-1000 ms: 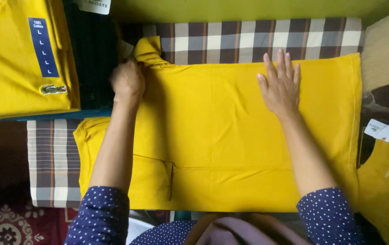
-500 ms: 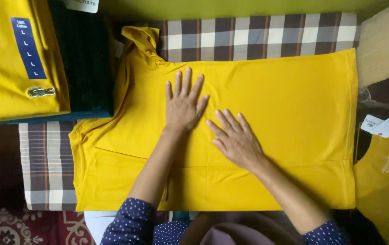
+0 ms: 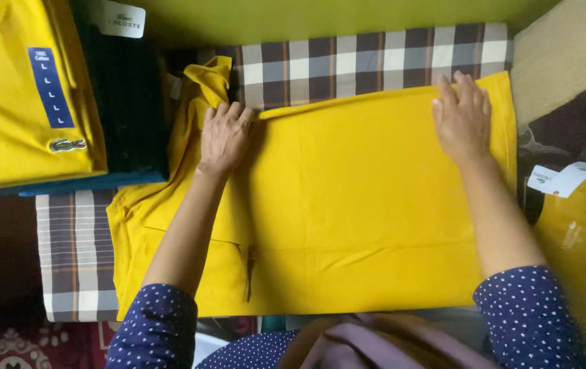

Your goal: Folding a yellow t-shirt and placing it on a stack of similar shirts.

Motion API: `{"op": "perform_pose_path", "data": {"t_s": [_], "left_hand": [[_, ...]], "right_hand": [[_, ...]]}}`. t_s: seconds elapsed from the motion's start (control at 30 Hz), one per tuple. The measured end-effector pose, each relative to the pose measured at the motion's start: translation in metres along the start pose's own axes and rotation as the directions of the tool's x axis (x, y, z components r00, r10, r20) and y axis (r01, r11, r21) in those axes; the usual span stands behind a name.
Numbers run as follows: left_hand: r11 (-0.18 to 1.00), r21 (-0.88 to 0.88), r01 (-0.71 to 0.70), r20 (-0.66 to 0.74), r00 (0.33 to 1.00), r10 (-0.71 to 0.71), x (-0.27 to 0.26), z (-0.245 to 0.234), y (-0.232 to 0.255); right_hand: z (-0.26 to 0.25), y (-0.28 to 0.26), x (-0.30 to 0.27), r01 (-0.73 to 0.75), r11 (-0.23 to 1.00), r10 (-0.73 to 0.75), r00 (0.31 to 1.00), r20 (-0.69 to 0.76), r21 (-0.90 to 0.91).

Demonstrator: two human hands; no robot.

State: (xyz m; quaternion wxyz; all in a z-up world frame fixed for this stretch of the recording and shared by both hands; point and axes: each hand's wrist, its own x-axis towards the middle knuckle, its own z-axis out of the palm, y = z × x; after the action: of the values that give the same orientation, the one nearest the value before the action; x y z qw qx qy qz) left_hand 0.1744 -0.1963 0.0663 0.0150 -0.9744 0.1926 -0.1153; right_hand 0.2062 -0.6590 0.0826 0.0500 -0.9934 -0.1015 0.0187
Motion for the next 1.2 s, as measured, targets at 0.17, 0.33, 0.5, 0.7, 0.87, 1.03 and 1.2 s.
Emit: {"op": "perform_pose_path", "data": {"t_s": [0.17, 0.33, 0.5, 0.7, 0.87, 1.03, 1.2], "left_hand": [[0.99, -0.034, -0.14, -0.055, 0.989, 0.138, -0.04, -0.04, 0.015], [0.972, -0.092, -0.218, -0.154, 0.967, 0.202, -0.087, -0.08, 0.03], [0.956, -0.101, -0.277, -0.003, 0.961, 0.278, -0.148, -0.088, 0.049], [0.958, -0.135, -0.254, 0.08, 0.961, 0.266, -0.192, -0.085, 0.066], [0.953, -0.157, -0.261, 0.088, 0.957, 0.277, -0.202, -0.086, 0.077], [0.973, -0.183, -0.143, 0.102, 0.981, 0.164, -0.186, -0.094, 0.112], [0.865, -0.472, 0.171, 0.237, 0.969, -0.062, -0.118, -0.089, 0.21]], "right_hand": [[-0.024, 0.004, -0.018, 0.107, 0.881, -0.072, 0.993, 0.094, -0.462], [-0.017, 0.052, -0.093, 0.024, 0.782, -0.123, 0.985, -0.117, -0.623], [-0.027, 0.072, -0.197, 0.005, 0.908, -0.155, 0.933, -0.325, -0.419], [-0.034, 0.058, -0.243, -0.007, 0.918, -0.049, 0.99, -0.132, -0.397], [-0.03, 0.078, -0.256, 0.002, 0.918, -0.104, 0.967, -0.234, -0.398], [-0.042, 0.051, -0.251, -0.244, 0.898, 0.3, 0.948, 0.106, -0.366], [0.006, -0.104, -0.184, 0.147, 0.967, -0.091, 0.962, -0.258, 0.207]]}}
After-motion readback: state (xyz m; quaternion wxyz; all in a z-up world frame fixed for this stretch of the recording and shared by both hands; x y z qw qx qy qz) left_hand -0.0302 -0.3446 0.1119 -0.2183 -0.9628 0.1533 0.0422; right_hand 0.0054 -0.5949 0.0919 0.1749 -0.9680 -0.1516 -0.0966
